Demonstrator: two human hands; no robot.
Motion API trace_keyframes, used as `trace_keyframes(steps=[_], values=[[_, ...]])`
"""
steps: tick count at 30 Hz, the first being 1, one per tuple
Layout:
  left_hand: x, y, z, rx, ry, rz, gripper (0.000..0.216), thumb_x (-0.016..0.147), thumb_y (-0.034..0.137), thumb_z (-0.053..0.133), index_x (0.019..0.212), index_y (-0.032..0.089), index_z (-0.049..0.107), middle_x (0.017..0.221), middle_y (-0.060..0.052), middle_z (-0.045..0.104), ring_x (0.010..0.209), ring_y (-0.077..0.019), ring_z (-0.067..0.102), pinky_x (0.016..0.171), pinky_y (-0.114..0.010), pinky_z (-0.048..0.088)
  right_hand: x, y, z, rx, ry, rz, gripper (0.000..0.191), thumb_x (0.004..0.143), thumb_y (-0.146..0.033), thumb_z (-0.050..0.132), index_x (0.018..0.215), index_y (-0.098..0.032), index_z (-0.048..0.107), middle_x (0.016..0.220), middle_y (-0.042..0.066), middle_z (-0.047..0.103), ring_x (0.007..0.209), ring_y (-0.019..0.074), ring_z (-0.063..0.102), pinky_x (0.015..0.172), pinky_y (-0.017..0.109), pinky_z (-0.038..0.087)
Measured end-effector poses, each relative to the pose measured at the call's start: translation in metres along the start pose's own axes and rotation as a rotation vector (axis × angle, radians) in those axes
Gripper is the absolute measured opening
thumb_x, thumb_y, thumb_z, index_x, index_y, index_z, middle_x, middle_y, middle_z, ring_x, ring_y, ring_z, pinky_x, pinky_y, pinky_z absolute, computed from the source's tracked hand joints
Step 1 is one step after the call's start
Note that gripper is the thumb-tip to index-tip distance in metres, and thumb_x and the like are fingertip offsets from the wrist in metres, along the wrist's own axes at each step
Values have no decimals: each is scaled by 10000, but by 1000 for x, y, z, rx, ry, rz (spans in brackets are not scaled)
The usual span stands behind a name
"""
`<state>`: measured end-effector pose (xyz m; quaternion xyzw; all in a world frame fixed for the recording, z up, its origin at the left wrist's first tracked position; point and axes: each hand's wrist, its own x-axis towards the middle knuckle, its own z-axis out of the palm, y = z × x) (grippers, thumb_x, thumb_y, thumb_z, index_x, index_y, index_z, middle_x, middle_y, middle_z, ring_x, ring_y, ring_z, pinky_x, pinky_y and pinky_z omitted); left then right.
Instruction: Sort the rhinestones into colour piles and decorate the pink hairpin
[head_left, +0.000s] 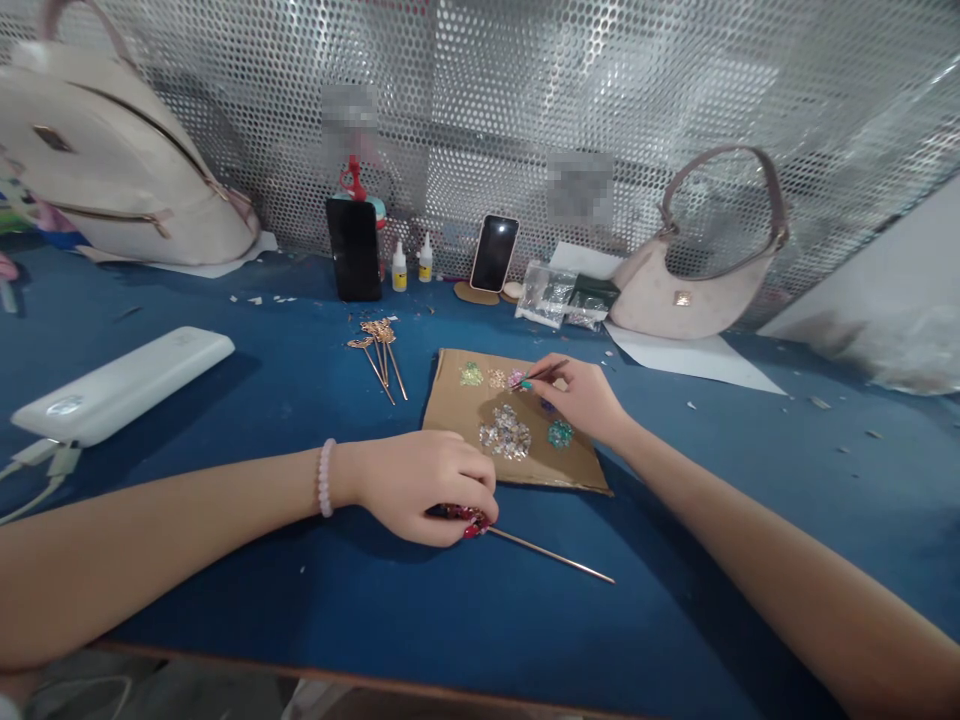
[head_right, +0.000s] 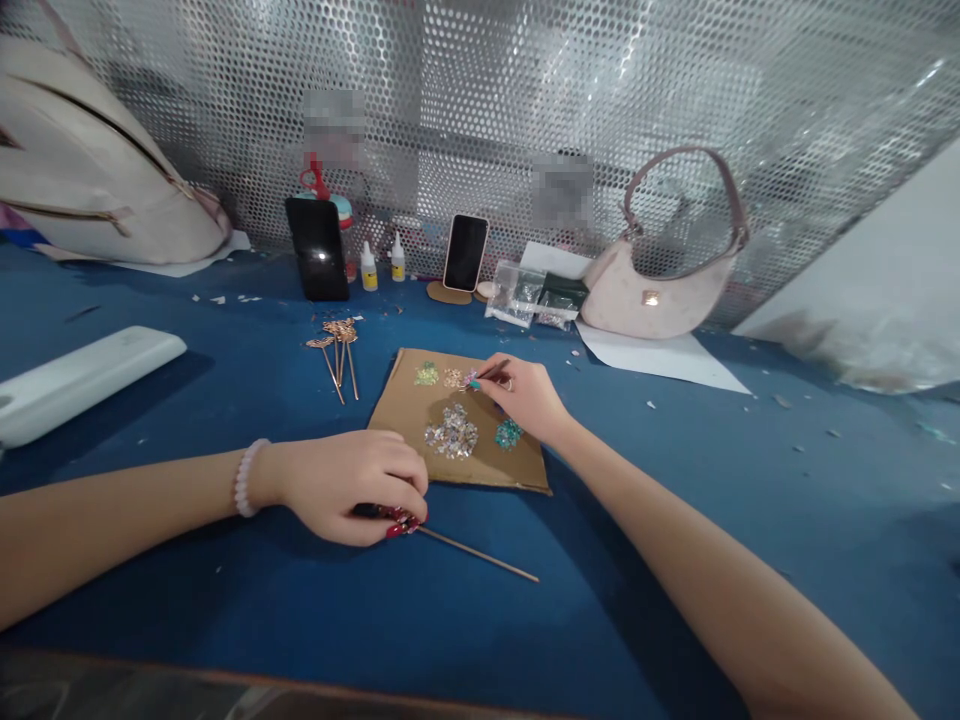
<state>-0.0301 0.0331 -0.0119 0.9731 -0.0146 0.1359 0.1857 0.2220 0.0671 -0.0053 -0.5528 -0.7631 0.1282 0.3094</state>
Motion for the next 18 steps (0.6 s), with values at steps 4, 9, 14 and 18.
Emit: trace_keyframes(steps=[4,9,14,18], values=[[0,0,1,7,-3,-4,185,844,189,475,979,194,601,944,-68,646,761,-170,595,743,-307,433,2,0,-4,-5,-10,6,178,769,-266,556,631,-180,629,833,63,687,645,152,595,596,285,460],[0,1,1,6,-5,0,183,843,186,480,979,190,602,946,-67,646,767,-171,597,745,-308,434,2,1,-6,-24,-53,9,167,767,-252,552,636,-172,617,824,60,680,595,137,580,580,285,457],[1,1,0,4,-4,-8,184,842,179,477,977,196,602,942,-68,647,758,-169,600,738,-307,433,2,1,-3,-47,-31,-18,182,763,-251,556,600,-182,596,827,54,678,622,147,579,609,295,454],[1,1,0,2,-1,-4,178,845,186,479,976,193,599,940,-66,646,762,-169,600,742,-307,434,3,3,-3,-17,-21,-12,131,767,-261,548,672,-187,602,784,46,669,600,150,576,600,303,455]])
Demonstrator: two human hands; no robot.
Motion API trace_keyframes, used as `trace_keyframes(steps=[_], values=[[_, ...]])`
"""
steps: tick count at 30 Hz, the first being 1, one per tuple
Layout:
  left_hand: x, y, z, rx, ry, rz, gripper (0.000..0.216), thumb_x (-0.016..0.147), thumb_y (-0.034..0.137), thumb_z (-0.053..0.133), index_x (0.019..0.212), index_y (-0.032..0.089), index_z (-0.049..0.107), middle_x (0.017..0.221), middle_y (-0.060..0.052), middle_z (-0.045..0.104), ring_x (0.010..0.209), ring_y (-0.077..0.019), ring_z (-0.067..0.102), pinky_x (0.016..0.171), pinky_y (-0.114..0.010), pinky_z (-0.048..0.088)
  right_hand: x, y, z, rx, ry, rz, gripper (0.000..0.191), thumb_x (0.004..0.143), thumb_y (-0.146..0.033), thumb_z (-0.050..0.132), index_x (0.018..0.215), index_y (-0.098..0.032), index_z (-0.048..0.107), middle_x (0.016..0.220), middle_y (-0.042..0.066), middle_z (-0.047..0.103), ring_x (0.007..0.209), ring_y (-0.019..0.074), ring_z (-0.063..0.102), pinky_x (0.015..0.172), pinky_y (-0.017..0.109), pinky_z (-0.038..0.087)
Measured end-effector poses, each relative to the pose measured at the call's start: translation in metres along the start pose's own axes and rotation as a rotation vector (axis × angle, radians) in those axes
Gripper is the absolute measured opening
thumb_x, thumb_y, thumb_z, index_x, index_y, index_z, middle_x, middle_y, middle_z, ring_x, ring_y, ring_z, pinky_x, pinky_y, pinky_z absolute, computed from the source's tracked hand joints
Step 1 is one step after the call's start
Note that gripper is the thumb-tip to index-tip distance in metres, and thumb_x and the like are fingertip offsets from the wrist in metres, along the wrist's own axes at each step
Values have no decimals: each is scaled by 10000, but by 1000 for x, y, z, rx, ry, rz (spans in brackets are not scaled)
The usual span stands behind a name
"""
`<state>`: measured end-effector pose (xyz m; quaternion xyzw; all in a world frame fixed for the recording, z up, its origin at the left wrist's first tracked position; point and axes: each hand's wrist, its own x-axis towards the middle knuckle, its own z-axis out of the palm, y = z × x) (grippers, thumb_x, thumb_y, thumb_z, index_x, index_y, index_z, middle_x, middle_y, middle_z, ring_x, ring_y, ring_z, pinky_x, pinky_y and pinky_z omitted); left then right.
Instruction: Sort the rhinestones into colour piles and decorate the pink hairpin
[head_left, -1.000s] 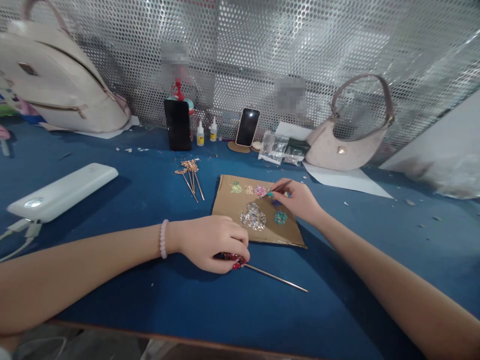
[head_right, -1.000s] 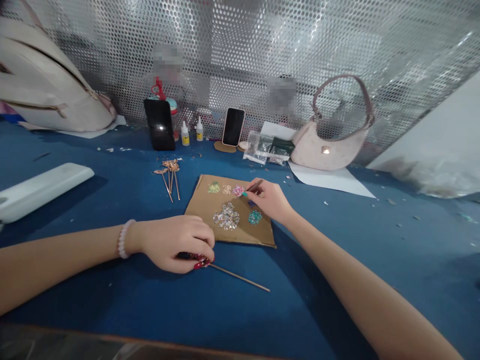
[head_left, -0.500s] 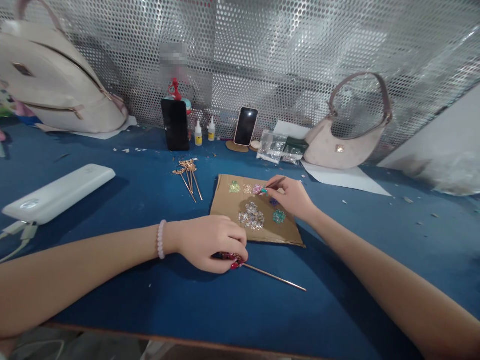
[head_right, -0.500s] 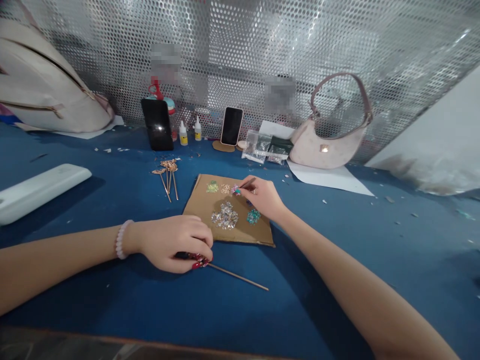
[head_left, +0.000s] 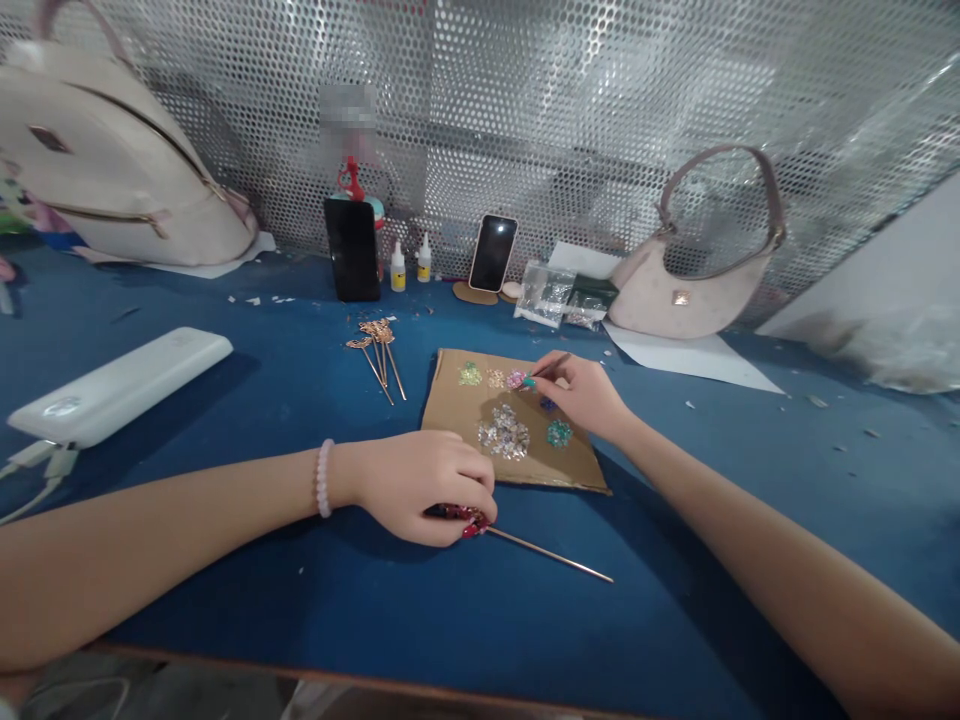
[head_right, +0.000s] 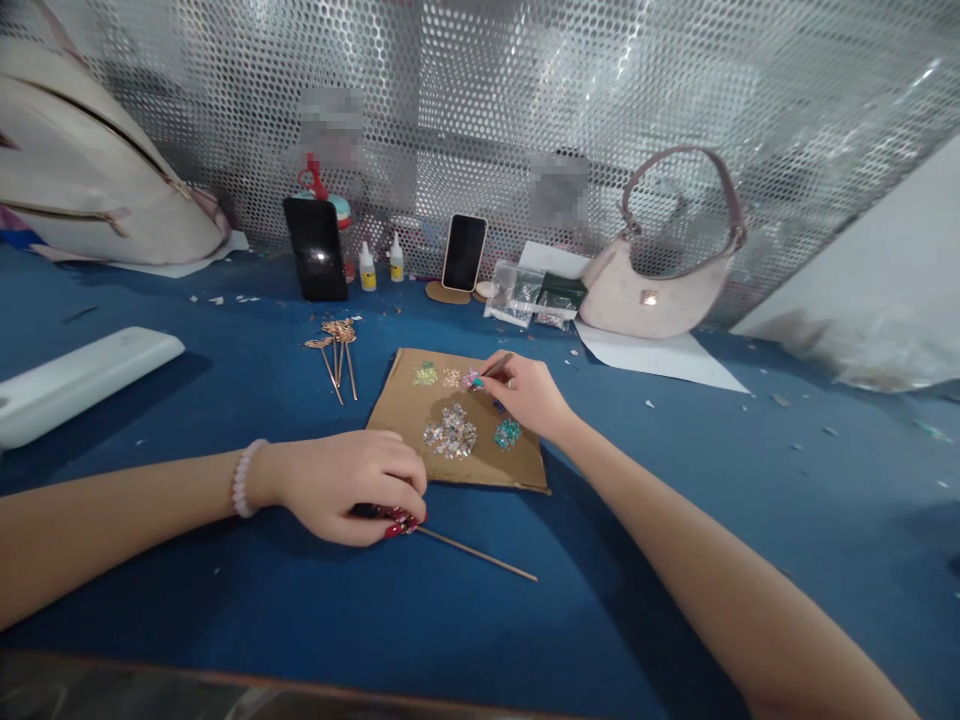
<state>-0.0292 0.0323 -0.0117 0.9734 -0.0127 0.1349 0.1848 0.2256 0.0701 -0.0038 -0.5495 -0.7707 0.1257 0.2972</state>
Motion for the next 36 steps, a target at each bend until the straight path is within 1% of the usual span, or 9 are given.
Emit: trace_keyframes(steps=[3,7,9,12,16,18,21,28,36], values=[[0,0,0,1,-1,5,178,841,181,483,976,188,598,946,-65,644,764,-168,601,745,-308,434,0,2,-2,31,15,2,87,779,-263,529,766,-191,577,777,44,662,650,168,594,633,319,462],[0,0,0,4,2,11,170,840,175,490,971,189,597,940,-63,645,762,-167,601,737,-305,433,0,3,-8,180,-37,-59,100,826,-258,469,904,-203,500,904,65,665,771,178,614,707,337,464],[0,0,-1,1,10,14,169,838,172,496,973,191,595,938,-63,645,768,-167,603,737,-302,433,1,2,-15,228,-74,-59,210,837,-252,456,1041,-205,437,783,32,661,688,164,601,675,328,458],[0,0,-1,-7,14,18,168,836,169,497,973,187,594,936,-65,645,767,-168,604,738,-301,433,1,-1,-29,157,-180,-33,433,827,-222,460,1240,-214,328,587,-58,583,528,138,522,554,278,405],[-1,0,-1,-7,12,15,171,839,179,486,969,192,597,930,-68,650,758,-171,600,736,-303,432,0,-4,-41,92,-427,-66,241,820,-235,466,1057,-225,508,563,-62,538,482,104,448,478,242,319],[-1,0,-1,-5,8,13,174,842,182,480,969,193,598,931,-69,650,764,-173,599,741,-303,431,-1,-5,-42,159,-506,-48,145,813,-217,470,954,-221,498,533,-77,484,455,86,388,455,230,287],[-1,0,-1,-8,-5,11,180,846,184,473,975,191,598,935,-73,649,774,-175,599,739,-301,431,-3,-7,-40,188,-599,-12,114,794,-176,488,883,-226,438,510,-101,386,440,70,289,429,218,240],[-1,0,-1,-3,-3,11,178,845,180,476,977,189,595,942,-67,645,768,-170,597,730,-297,426,-4,-12,-33,94,-659,-83,136,783,-127,451,826,-228,372,510,-109,267,455,73,218,431,212,214],[0,1,-1,-3,1,12,175,845,185,474,973,186,594,929,-67,645,759,-171,599,725,-300,427,-5,-24,-25,31,-669,-103,134,801,-104,414,827,-225,362,531,-102,265,483,83,236,463,221,244]])
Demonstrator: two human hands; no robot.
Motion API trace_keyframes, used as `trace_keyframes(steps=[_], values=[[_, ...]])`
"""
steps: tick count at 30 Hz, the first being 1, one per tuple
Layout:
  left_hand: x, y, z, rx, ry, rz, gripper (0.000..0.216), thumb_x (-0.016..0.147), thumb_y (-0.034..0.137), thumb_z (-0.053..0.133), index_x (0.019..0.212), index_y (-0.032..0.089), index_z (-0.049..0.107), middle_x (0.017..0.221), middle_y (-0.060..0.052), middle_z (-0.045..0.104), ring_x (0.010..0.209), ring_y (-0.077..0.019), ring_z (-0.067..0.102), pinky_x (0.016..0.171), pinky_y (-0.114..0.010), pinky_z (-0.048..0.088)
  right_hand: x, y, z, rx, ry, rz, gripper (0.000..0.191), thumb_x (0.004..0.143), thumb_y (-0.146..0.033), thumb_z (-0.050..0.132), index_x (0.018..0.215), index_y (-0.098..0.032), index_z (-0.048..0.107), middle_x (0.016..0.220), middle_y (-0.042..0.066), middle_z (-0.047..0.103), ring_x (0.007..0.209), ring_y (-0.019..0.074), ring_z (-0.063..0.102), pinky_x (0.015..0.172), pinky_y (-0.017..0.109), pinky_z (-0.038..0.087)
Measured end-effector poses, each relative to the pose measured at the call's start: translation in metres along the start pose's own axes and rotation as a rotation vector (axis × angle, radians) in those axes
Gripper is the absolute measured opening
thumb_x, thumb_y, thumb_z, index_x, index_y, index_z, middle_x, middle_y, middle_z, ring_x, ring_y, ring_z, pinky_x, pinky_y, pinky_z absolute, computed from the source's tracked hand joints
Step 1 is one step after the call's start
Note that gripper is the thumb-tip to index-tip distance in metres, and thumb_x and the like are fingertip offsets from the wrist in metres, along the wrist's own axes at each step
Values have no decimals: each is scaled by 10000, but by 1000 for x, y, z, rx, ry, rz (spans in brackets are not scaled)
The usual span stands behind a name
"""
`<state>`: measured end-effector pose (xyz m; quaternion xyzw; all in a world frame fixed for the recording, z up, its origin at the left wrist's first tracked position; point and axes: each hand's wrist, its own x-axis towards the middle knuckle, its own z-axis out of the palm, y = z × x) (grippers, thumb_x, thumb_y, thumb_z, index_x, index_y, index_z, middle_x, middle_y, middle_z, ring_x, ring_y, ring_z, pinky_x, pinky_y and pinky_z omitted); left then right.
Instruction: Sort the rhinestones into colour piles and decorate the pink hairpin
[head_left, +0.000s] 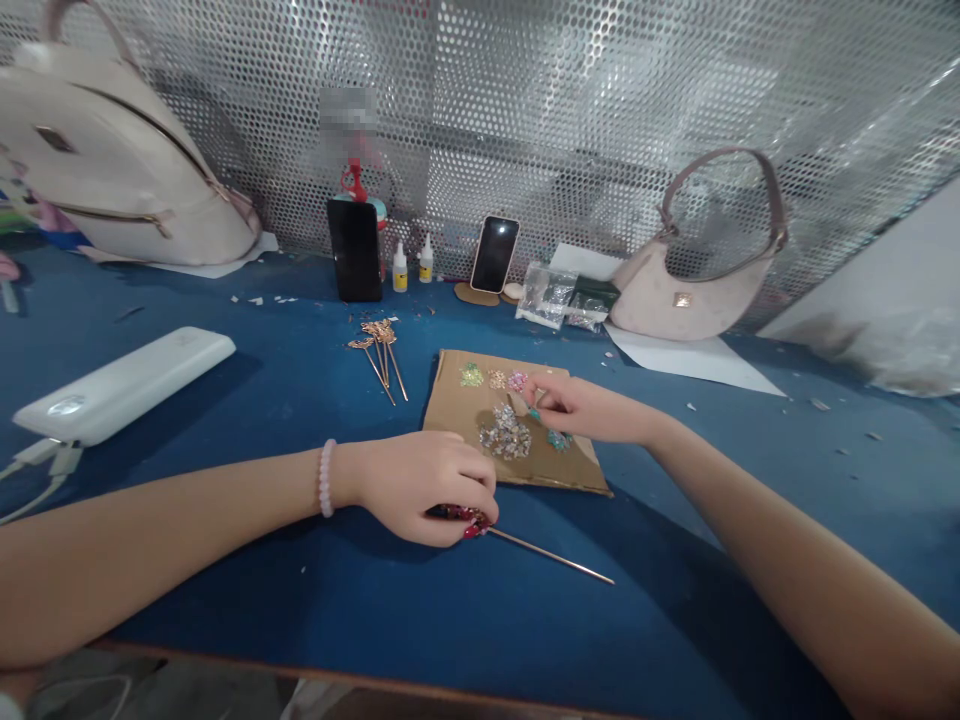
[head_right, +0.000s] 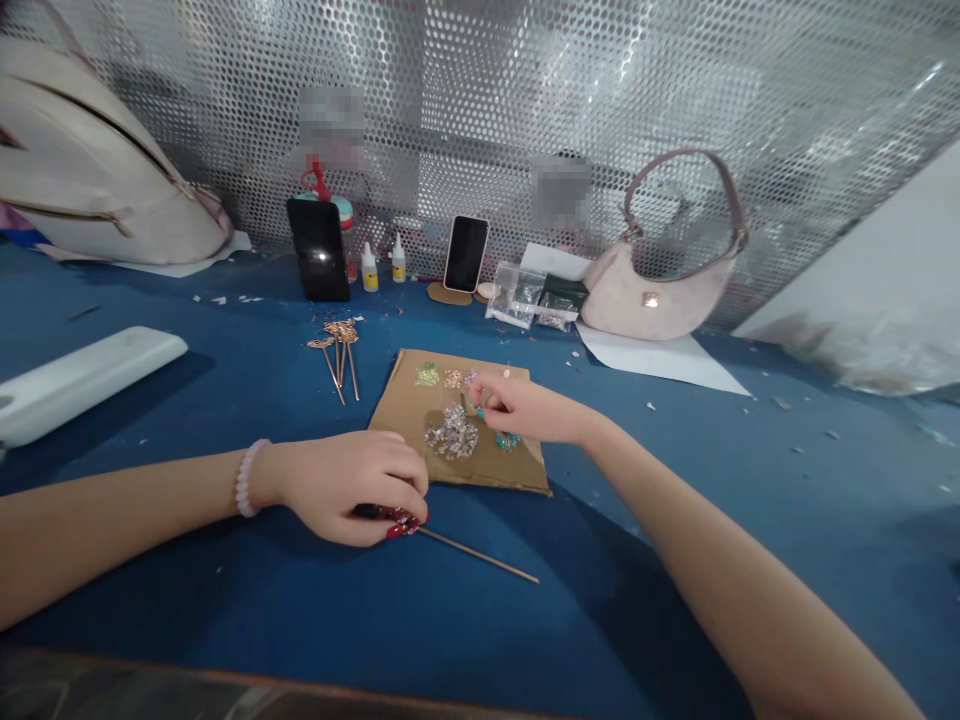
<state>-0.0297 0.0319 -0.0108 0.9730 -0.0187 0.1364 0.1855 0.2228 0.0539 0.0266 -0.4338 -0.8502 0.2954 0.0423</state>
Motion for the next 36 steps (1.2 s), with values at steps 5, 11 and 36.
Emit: trace_keyframes(steps=[5,11,36], values=[[0,-1,0,2,11,3,172,838,182,485,973,196,591,929,-66,648,757,-170,604,721,-298,431,1,-1,1,-20,19,-22,110,816,-119,405,825,-223,371,544,-96,297,495,87,265,485,228,259],[1,-1,0,1,11,6,164,837,176,491,966,194,591,928,-66,648,762,-171,604,718,-297,429,0,0,-2,-31,38,6,140,785,-98,420,815,-225,369,510,-108,268,475,83,227,468,224,236],[0,-1,0,-2,2,1,180,843,186,470,972,188,594,937,-72,646,776,-174,596,736,-300,426,6,2,2,78,-21,-8,111,830,-140,416,903,-223,402,560,-91,334,501,91,303,479,214,288]])
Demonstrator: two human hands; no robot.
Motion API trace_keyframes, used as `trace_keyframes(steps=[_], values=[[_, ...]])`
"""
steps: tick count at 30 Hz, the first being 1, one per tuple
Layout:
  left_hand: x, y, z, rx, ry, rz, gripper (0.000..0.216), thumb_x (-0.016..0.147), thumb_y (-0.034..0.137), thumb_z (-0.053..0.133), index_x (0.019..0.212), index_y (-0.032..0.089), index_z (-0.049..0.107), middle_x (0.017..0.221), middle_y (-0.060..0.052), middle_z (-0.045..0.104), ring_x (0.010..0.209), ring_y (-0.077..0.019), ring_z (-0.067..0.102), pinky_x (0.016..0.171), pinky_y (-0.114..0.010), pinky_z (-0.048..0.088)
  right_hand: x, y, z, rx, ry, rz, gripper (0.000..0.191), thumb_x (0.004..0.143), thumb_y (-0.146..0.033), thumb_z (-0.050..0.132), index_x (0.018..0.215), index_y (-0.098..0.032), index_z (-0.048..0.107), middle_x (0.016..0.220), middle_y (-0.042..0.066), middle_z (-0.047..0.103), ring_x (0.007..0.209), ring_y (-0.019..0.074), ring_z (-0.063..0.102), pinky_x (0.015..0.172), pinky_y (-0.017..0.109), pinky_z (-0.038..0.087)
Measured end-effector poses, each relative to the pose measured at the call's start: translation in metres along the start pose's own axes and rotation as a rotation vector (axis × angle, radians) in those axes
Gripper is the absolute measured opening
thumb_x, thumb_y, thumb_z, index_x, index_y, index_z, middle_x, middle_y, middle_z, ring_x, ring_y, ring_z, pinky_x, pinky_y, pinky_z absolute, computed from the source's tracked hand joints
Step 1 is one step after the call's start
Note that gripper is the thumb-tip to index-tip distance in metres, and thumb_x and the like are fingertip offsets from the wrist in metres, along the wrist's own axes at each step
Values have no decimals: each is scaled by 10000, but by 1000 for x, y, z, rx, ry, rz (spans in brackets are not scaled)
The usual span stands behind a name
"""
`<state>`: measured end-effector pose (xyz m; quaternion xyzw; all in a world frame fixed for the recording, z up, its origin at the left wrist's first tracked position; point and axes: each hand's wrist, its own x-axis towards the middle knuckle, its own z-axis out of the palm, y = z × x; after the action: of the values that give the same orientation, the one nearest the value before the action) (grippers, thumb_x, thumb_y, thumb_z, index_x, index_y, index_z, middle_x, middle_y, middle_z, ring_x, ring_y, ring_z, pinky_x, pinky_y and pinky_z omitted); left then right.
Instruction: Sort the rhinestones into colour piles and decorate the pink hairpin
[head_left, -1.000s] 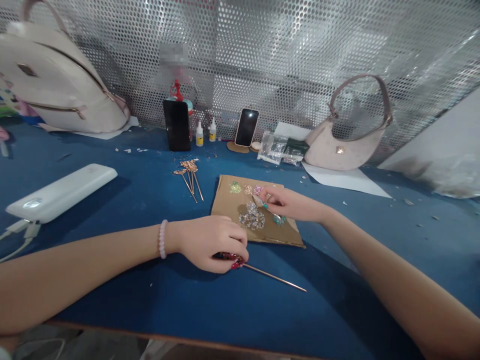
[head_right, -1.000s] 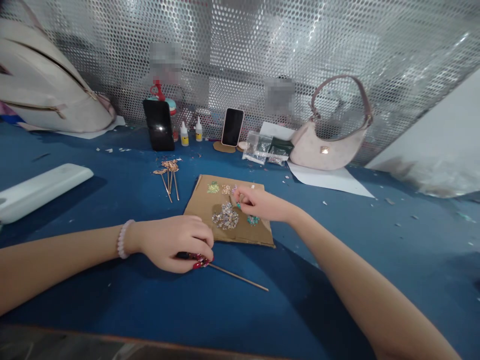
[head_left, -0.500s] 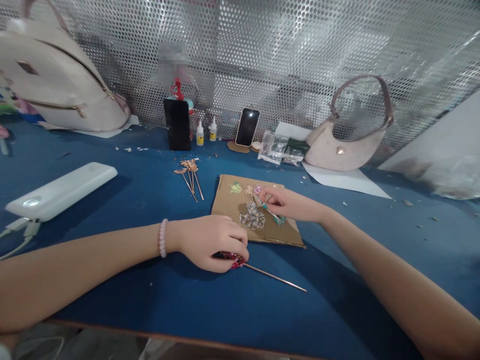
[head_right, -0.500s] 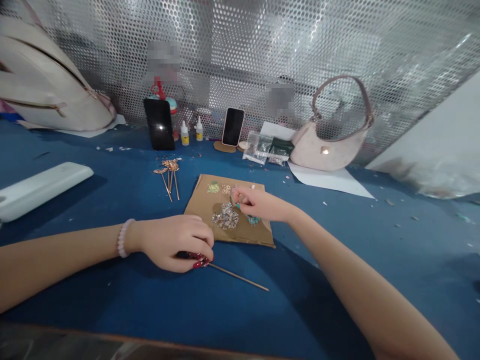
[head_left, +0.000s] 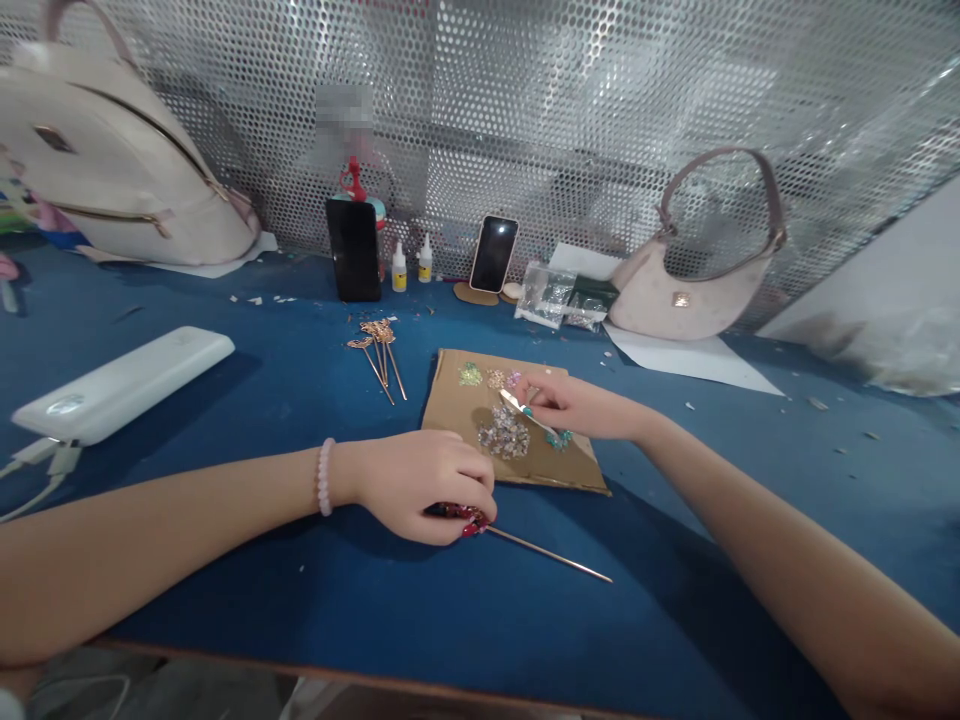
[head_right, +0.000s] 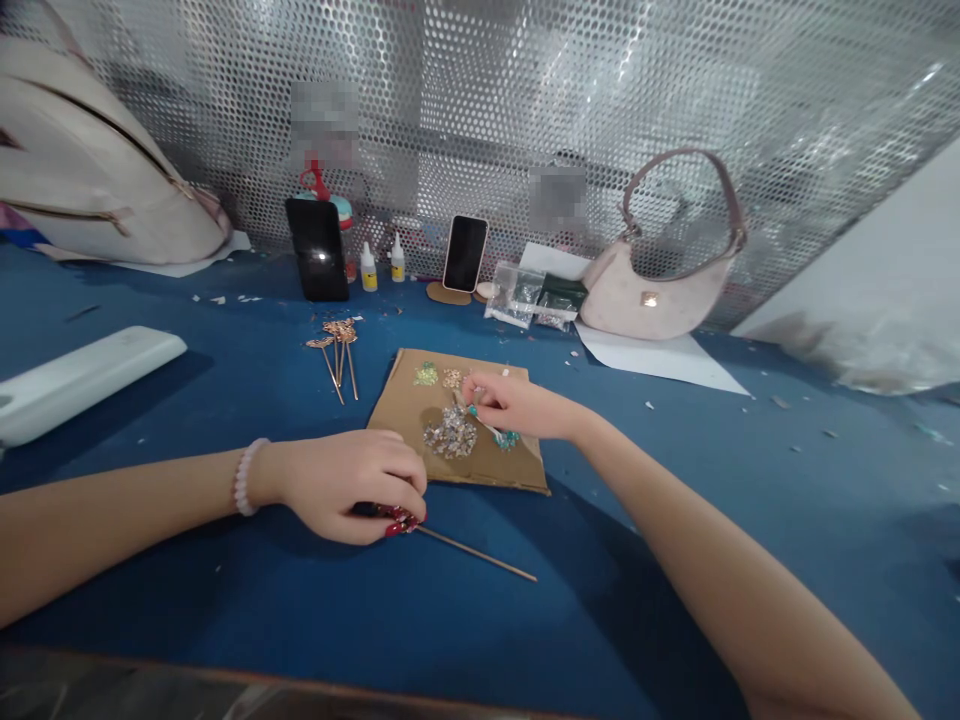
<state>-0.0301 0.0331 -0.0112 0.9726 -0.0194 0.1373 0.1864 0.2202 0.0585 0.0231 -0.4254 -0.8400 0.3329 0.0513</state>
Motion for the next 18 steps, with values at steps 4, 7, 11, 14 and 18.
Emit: trace_keyframes(steps=[4,7,11,14,18], values=[[1,0,1,4,-2,0,181,842,179,471,972,180,598,934,-69,643,763,-170,593,730,-301,424,2,1,0,-40,48,2,91,841,-157,413,905,-221,415,558,-90,329,500,92,299,483,219,272],[1,0,1,4,-3,-2,186,844,180,472,981,182,597,938,-69,645,769,-172,595,736,-303,424,2,1,-2,-62,96,4,86,838,-155,415,897,-217,418,552,-91,316,498,91,283,489,222,261],[1,0,1,3,-7,-7,186,845,183,472,983,185,597,947,-70,646,769,-172,599,728,-302,426,0,2,-5,-87,143,30,85,837,-170,424,904,-219,408,520,-103,304,488,92,265,496,225,259],[1,0,0,4,-9,-8,184,844,178,472,978,183,597,945,-69,645,770,-172,603,728,-304,428,0,3,-4,-89,164,38,69,843,-186,416,901,-221,402,512,-104,317,488,95,272,503,230,258],[0,0,0,6,-7,-15,178,838,176,477,969,192,595,933,-64,648,761,-170,606,725,-305,431,4,1,-1,-128,185,54,71,841,-181,406,904,-214,414,531,-96,343,493,93,291,527,237,265]])
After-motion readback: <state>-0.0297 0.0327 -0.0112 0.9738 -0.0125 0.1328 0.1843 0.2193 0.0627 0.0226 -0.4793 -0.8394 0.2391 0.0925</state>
